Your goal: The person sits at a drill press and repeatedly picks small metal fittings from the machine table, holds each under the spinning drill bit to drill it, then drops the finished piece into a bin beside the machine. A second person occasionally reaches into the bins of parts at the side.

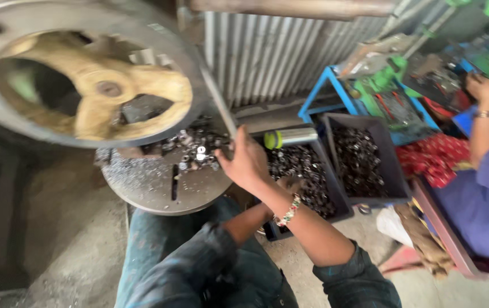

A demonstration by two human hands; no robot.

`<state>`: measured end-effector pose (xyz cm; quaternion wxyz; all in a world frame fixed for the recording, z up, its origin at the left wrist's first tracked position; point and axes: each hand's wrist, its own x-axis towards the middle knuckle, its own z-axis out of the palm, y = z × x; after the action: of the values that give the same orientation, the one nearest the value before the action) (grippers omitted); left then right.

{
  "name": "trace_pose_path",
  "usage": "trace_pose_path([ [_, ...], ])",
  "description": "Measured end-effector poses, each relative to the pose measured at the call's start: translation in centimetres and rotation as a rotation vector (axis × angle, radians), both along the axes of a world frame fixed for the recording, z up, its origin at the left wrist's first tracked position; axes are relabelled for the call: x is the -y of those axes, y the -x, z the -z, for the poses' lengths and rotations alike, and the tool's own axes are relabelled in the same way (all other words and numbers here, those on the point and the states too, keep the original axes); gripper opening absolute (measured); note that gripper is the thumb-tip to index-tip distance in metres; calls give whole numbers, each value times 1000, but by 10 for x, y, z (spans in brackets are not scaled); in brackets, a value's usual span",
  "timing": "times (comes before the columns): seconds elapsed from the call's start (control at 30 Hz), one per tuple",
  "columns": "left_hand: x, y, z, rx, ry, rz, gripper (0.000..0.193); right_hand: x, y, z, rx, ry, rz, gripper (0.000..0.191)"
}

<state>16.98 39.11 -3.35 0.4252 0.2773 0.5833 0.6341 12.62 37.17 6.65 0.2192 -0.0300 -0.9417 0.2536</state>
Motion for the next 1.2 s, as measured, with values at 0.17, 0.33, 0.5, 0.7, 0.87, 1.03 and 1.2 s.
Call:
trace_pose_path([
  [0.17, 112, 30, 13, -1096, 209, -436, 30, 7, 4, -5, 63, 12, 69, 60],
  [0.33, 189, 134, 0, -1580, 477, -1012, 35, 9, 5, -3, -11, -16, 95, 57],
  [0.5, 198, 178, -2, -1502, 622, -588, 41, 10, 5, -1, -3, -15, 107, 61],
  [0.7, 225, 158, 19, -1684, 540, -679, 51, 14, 8, -2, -33, -19, 109, 68],
  [0.87, 255, 135, 31, -1424, 499, -843, 42, 15, 8, -1, 19, -9, 145, 67],
  [1.03, 290, 113, 50, -72, -457, -1213, 21, 15, 8, 0, -61, -54, 123, 60],
  [1.2, 363, 131, 54, 221, -718, -1422, 20, 19, 10, -2, -44, -10, 160, 52],
])
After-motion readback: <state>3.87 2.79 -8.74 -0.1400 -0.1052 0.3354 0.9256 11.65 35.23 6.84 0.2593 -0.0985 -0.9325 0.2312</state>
